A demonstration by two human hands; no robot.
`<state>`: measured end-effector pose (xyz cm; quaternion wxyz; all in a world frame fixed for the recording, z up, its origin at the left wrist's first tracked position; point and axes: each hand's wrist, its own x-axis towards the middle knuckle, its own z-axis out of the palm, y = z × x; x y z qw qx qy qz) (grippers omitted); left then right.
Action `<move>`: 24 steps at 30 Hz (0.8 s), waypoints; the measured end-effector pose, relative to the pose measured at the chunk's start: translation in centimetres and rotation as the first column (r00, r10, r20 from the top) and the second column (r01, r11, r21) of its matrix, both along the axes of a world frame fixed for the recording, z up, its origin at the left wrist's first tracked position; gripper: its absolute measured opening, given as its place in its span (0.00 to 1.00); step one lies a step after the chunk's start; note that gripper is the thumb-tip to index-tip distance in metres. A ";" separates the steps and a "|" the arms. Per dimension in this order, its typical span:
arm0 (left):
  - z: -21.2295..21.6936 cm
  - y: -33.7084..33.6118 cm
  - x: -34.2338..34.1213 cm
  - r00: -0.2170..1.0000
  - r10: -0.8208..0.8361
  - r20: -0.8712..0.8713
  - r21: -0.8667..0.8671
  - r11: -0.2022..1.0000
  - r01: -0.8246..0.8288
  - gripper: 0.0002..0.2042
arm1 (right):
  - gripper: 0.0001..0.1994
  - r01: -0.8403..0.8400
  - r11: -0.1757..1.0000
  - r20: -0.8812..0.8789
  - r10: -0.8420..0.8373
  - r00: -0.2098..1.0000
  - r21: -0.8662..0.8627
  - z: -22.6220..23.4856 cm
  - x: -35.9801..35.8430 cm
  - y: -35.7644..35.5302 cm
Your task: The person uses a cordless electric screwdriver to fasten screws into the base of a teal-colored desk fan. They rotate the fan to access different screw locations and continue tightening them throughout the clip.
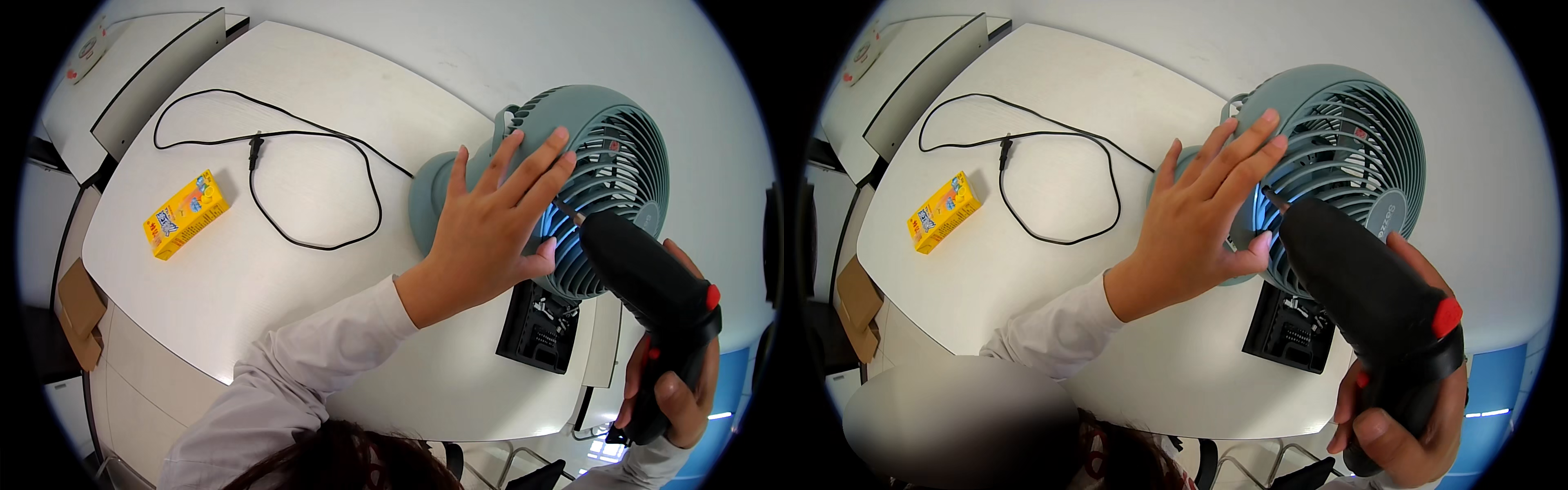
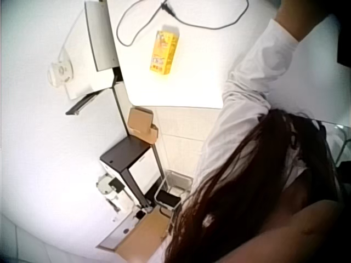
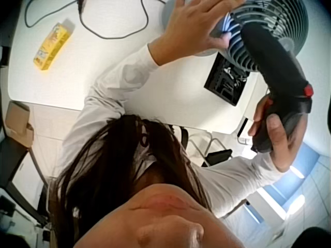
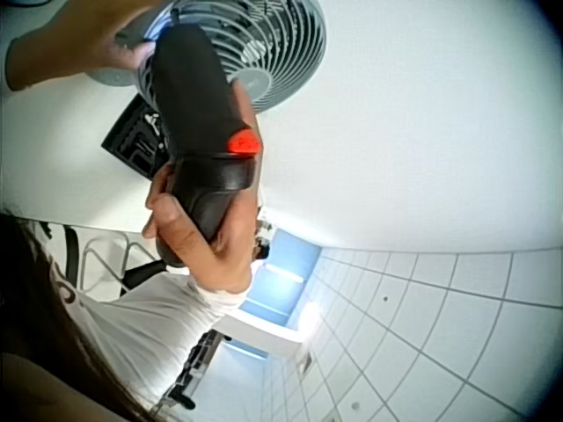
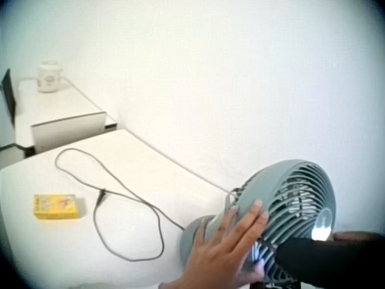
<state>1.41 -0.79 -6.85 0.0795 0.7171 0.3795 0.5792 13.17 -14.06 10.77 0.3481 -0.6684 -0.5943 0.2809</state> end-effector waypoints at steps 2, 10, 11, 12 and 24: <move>0.0 0.0 0.0 1.000 0.002 -0.003 0.002 1.000 -0.002 0.42 | 0.52 0.001 1.000 0.018 -0.001 1.000 -0.004 0.0 0.2 -0.1; 0.0 0.0 0.1 1.000 0.000 0.002 -0.002 1.000 0.000 0.41 | 0.50 0.024 1.000 0.049 -0.025 0.998 0.008 -0.2 0.4 -0.7; 0.0 0.0 0.1 1.000 0.002 0.002 -0.003 1.000 -0.002 0.41 | 0.50 0.023 1.000 0.044 -0.024 0.999 0.007 -0.2 0.4 -0.7; 0.0 0.0 0.1 1.000 0.002 0.003 -0.002 1.000 -0.002 0.41 | 0.50 0.023 1.000 0.038 -0.023 0.999 0.006 -0.2 0.4 -0.7; 0.0 -0.1 0.2 1.000 -0.010 0.010 0.002 1.000 0.010 0.41 | 0.50 -0.010 1.000 0.012 0.010 1.000 0.003 -0.3 0.5 -0.8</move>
